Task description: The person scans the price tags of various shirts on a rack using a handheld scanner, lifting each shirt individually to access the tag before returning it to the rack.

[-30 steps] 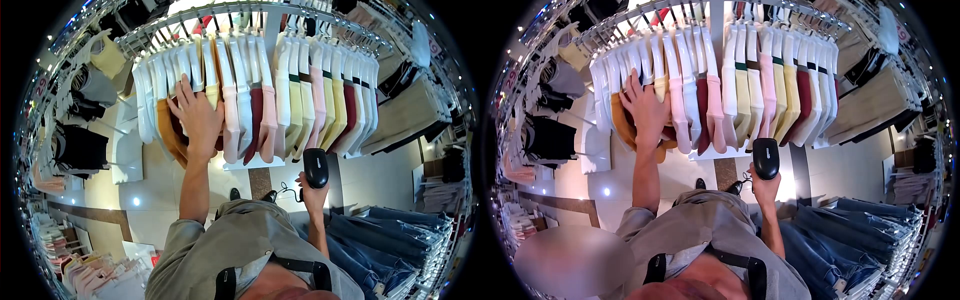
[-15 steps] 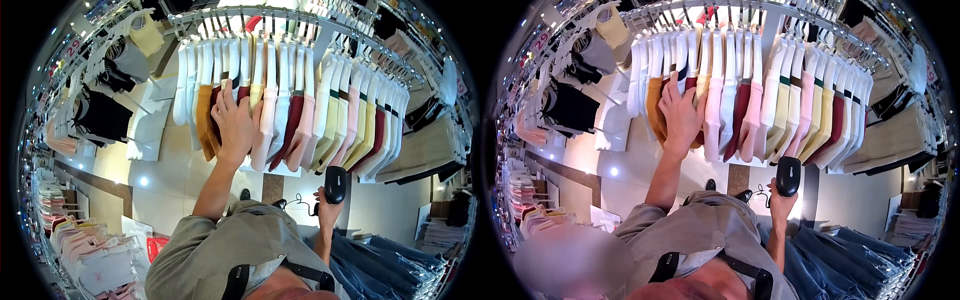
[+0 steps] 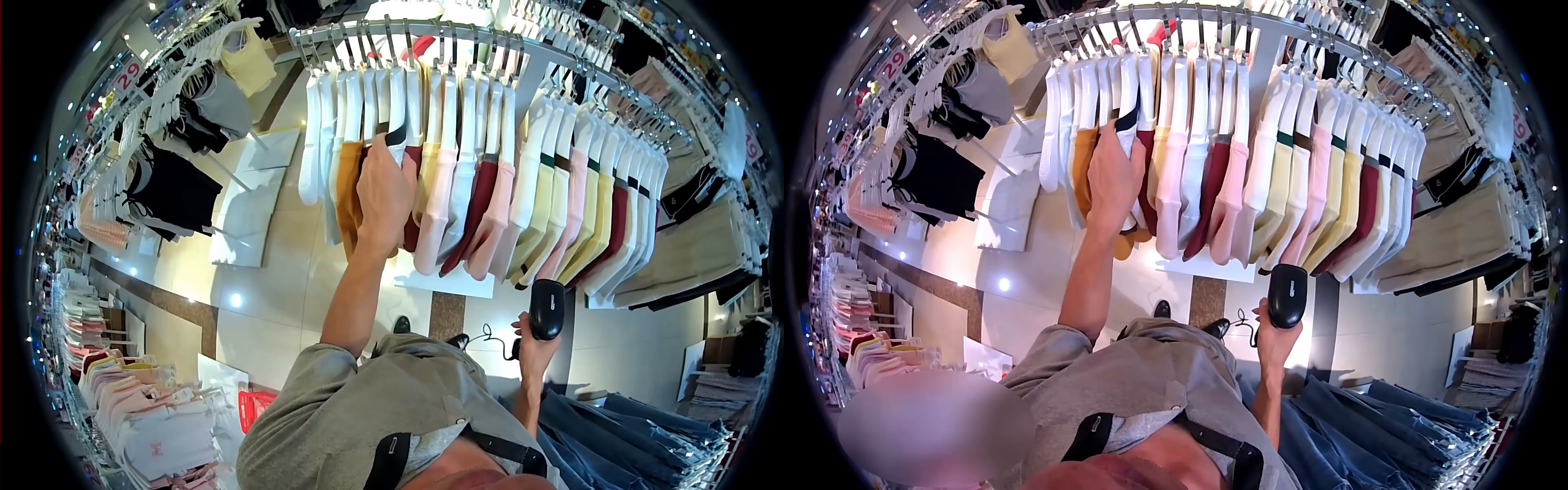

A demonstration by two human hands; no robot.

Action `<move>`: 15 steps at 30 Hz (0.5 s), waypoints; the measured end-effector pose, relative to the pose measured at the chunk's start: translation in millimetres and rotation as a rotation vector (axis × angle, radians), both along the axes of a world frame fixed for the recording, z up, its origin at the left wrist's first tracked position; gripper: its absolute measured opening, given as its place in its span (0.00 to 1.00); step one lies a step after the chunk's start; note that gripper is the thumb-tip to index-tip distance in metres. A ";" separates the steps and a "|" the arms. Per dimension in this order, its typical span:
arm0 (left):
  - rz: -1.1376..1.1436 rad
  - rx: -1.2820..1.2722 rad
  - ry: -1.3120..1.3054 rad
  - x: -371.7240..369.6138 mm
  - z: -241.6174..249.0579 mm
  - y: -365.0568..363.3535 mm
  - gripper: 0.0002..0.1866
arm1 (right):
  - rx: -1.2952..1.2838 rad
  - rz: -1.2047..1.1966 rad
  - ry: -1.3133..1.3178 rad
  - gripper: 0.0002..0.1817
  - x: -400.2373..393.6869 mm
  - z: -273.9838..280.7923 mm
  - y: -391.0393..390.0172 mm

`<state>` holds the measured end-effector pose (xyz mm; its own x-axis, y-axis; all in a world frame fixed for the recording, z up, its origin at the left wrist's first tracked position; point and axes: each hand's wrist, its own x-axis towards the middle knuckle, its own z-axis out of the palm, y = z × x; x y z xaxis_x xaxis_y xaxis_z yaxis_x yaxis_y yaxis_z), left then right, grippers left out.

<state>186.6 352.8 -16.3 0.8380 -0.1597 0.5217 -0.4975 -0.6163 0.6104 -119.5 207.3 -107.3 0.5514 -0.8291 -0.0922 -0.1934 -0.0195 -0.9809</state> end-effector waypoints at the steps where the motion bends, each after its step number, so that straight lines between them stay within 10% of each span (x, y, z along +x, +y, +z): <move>1: -0.019 -0.040 -0.003 4.6 -1.9 0.3 0.25 | -0.002 -0.007 -0.007 0.11 0.3 -0.2 -0.2; 15: -0.066 -0.200 0.061 -6.3 1.2 22.1 0.25 | 0.019 -0.005 0.020 0.10 9.3 -1.0 3.2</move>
<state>180.2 374.9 -15.0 0.8602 -0.1141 0.4971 -0.4912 -0.4471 0.7475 -110.1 210.6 -108.4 0.5448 -0.8302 -0.1187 -0.2128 0.0001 -0.9771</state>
